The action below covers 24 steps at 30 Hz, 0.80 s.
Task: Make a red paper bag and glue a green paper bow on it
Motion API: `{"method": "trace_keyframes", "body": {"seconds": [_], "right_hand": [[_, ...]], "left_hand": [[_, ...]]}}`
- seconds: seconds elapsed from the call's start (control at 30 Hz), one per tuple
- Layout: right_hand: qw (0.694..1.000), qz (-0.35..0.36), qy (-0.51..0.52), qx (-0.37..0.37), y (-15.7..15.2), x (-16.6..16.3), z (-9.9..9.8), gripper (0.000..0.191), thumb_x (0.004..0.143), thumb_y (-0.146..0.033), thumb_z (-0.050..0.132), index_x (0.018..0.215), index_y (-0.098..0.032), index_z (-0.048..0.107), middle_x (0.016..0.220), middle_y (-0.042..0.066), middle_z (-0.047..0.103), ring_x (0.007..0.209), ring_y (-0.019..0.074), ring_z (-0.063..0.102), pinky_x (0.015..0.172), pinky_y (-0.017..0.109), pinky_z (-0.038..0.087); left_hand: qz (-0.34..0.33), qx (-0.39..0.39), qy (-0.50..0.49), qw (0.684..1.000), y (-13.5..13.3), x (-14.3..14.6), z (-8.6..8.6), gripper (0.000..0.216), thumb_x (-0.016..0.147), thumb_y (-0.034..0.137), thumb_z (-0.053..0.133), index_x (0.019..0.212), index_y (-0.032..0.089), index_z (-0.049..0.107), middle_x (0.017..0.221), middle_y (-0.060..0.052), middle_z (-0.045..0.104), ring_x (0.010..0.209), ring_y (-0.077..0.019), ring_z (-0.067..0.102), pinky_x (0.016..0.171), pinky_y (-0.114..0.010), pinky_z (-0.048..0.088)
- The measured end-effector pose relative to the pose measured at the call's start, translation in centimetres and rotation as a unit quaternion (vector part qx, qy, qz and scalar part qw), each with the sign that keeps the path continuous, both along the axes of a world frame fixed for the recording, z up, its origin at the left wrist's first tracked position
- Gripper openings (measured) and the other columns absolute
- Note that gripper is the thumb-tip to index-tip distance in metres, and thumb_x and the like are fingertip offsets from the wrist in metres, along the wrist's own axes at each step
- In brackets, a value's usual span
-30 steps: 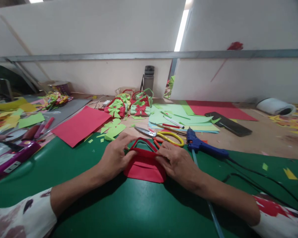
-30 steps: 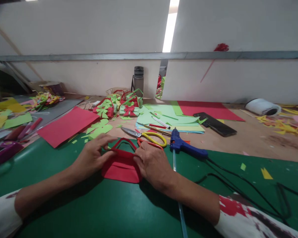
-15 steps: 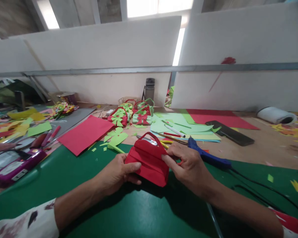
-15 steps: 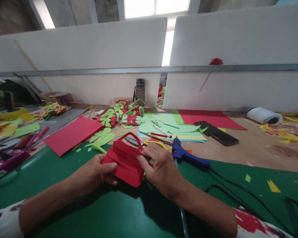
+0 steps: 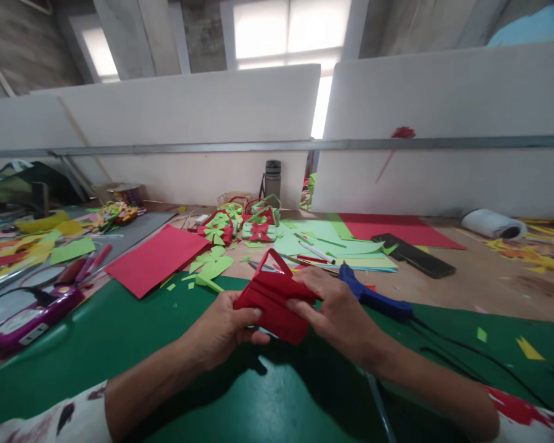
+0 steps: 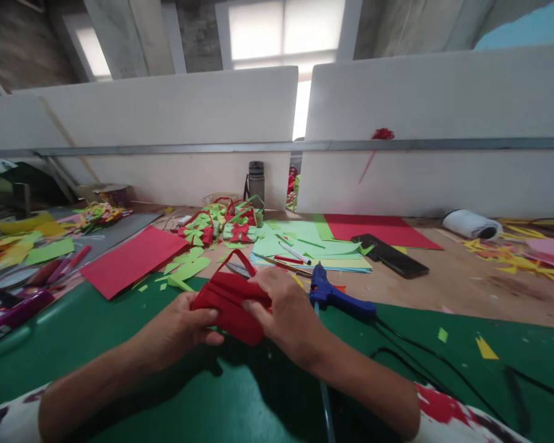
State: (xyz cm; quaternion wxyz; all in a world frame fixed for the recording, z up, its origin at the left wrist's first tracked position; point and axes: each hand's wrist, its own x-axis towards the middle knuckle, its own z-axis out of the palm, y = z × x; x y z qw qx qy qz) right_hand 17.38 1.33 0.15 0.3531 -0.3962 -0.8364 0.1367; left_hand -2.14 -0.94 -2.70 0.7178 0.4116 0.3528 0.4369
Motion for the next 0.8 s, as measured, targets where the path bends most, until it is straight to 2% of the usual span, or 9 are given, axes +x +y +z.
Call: {"method": "trace_keyframes", "body": {"seconds": [0.17, 0.4, 0.57, 0.63, 0.73, 0.8], "right_hand": [[0.999, -0.002, -0.032, 0.023, -0.3, 0.1, 0.3, 0.016, 0.078, -0.012, 0.062, 0.093, -0.016, 0.064, 0.095, 0.008, 0.067, 0.093, 0.0218, 0.057, 0.087, 0.04, 0.042], [0.996, -0.025, -0.07, 0.048, -0.8, -0.2, 0.7, 0.033, 0.07, -0.009, 0.069, 0.102, -0.015, 0.063, 0.1, 0.008, 0.068, 0.098, 0.0233, 0.057, 0.094, 0.045, 0.034], [0.996, -0.008, -0.068, 0.055, -0.7, -0.3, 0.3, 0.022, 0.07, -0.012, 0.07, 0.09, -0.017, 0.065, 0.091, 0.007, 0.069, 0.088, 0.0235, 0.059, 0.086, 0.042, 0.039], [0.994, 0.006, -0.046, 0.101, -0.5, -0.2, -0.1, 0.023, 0.071, -0.011, 0.068, 0.093, -0.016, 0.064, 0.091, 0.008, 0.069, 0.089, 0.0238, 0.059, 0.087, 0.043, 0.039], [0.982, 0.066, -0.005, 0.178, -0.3, -0.1, -0.4, 0.024, 0.08, -0.016, 0.063, 0.104, -0.015, 0.061, 0.097, 0.008, 0.07, 0.093, 0.0228, 0.06, 0.09, 0.042, 0.036], [0.982, 0.098, 0.014, 0.163, -0.4, 0.0, -0.3, 0.017, 0.087, -0.02, 0.055, 0.103, -0.018, 0.061, 0.096, 0.005, 0.07, 0.092, 0.0202, 0.061, 0.091, 0.04, 0.034]], "left_hand": [[0.023, -0.005, 0.019, 1.0, -0.1, 0.5, 0.0, 0.028, 0.064, 0.018, 0.074, 0.089, 0.007, 0.068, 0.083, -0.008, 0.07, 0.065, -0.013, 0.065, 0.063, -0.021, 0.054], [0.032, 0.036, 0.087, 0.995, -0.5, 1.2, 0.2, 0.027, 0.068, 0.014, 0.067, 0.093, 0.008, 0.069, 0.086, -0.01, 0.072, 0.081, -0.0233, 0.068, 0.076, -0.034, 0.054], [0.03, 0.038, 0.085, 0.995, -0.5, 1.7, 0.0, 0.027, 0.069, 0.02, 0.07, 0.093, 0.008, 0.069, 0.09, -0.013, 0.072, 0.085, -0.0269, 0.067, 0.081, -0.041, 0.053], [0.039, 0.028, 0.07, 0.996, -0.4, 1.8, -0.2, 0.026, 0.069, 0.023, 0.071, 0.09, 0.008, 0.069, 0.089, -0.013, 0.072, 0.085, -0.027, 0.067, 0.081, -0.042, 0.053], [0.062, 0.009, 0.053, 0.997, -0.2, 1.8, -0.3, 0.021, 0.069, 0.022, 0.07, 0.085, 0.01, 0.068, 0.085, -0.011, 0.071, 0.083, -0.027, 0.067, 0.08, -0.043, 0.053], [0.07, 0.005, 0.053, 0.996, -0.2, 1.7, -0.3, 0.019, 0.068, 0.02, 0.07, 0.084, 0.01, 0.068, 0.084, -0.01, 0.071, 0.081, -0.0257, 0.067, 0.079, -0.043, 0.053]]}}
